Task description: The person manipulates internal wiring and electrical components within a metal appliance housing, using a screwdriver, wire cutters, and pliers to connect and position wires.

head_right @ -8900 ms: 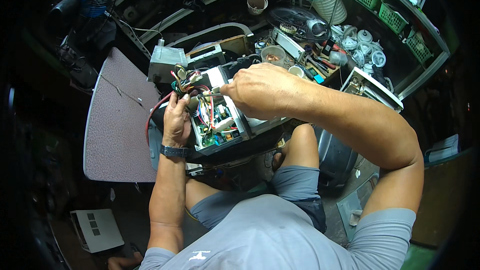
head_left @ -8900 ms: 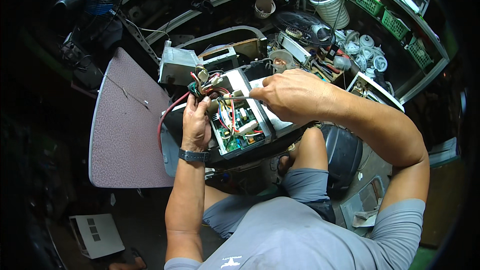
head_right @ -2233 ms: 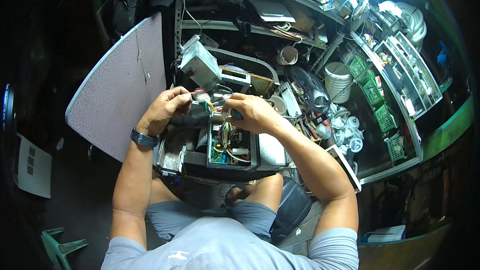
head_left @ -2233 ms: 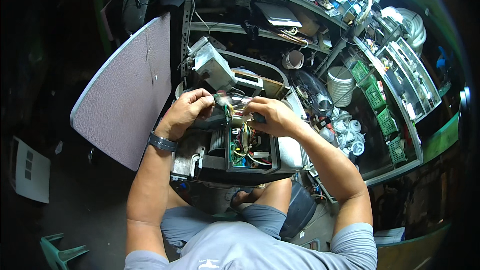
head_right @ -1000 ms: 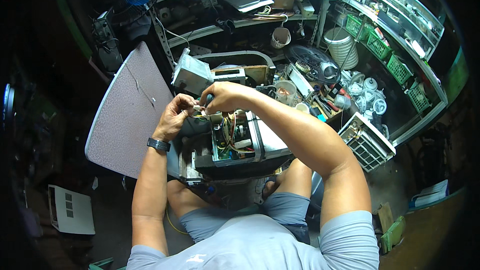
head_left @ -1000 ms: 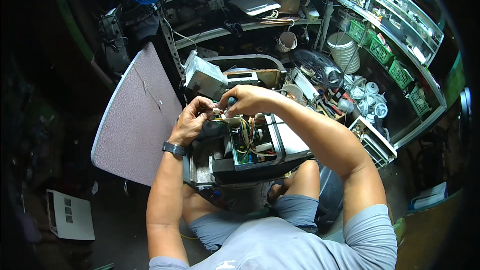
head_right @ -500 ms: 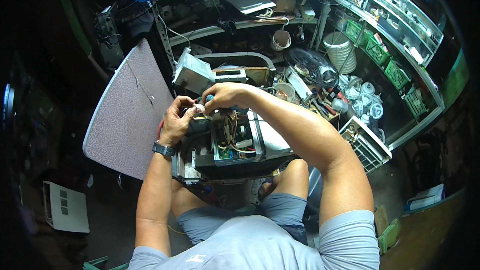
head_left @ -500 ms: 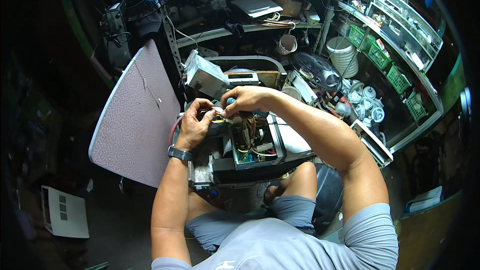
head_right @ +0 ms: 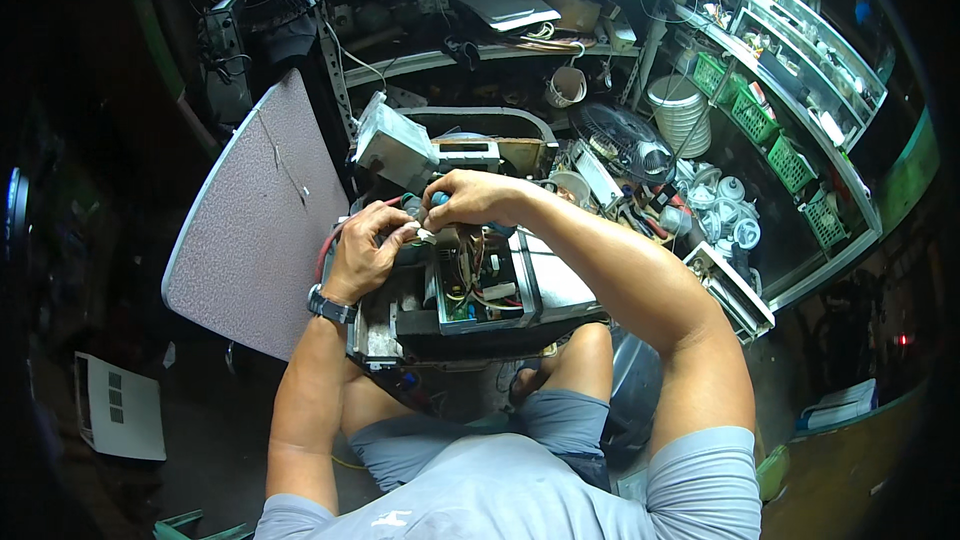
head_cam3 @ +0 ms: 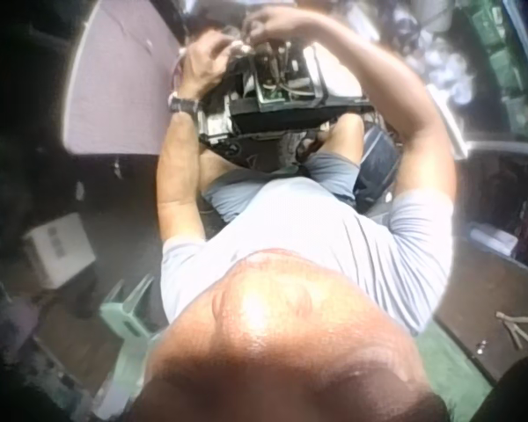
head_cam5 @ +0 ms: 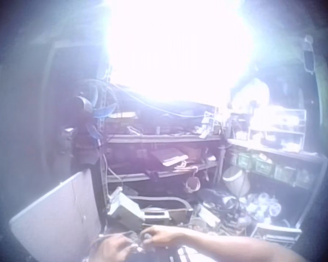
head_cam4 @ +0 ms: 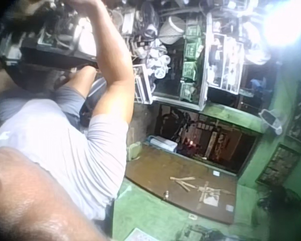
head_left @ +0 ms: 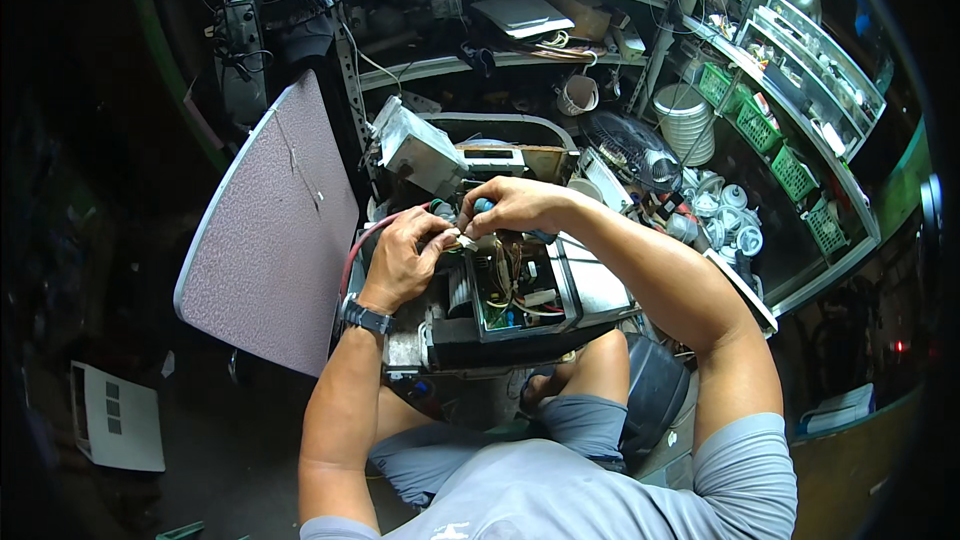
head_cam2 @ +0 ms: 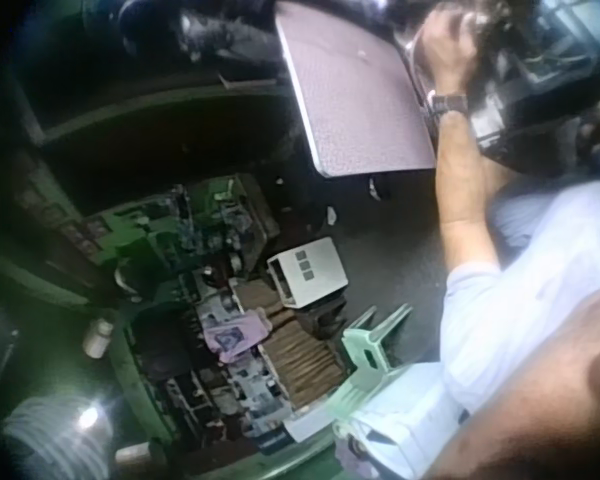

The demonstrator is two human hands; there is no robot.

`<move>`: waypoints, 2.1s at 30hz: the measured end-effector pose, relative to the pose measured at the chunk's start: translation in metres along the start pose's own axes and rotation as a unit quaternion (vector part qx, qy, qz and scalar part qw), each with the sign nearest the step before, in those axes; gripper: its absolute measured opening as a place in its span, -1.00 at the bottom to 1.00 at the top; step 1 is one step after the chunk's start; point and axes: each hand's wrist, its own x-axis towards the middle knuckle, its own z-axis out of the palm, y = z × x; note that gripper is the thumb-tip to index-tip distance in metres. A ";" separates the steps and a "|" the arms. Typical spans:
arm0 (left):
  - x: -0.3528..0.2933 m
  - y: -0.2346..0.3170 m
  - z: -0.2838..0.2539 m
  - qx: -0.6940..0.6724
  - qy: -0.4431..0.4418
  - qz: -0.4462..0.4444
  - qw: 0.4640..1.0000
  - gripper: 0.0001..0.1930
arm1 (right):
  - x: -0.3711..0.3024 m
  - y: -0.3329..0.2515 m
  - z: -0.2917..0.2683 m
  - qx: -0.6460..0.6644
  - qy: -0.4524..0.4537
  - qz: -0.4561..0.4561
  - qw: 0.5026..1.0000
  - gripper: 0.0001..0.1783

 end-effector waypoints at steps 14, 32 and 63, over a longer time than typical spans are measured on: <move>-0.019 -0.005 0.026 -0.033 0.117 0.017 0.992 -0.84 | -0.005 -0.009 0.027 -0.296 0.144 -0.189 0.925 -0.70; -0.020 -0.004 0.010 -0.047 0.122 -0.104 0.986 -0.88 | -0.032 -0.003 0.028 -0.361 0.136 -0.227 0.894 -0.69; 0.060 -0.023 0.012 0.094 -0.107 0.091 0.986 -0.78 | -0.092 -0.003 0.057 -0.381 0.128 -0.143 0.904 -0.58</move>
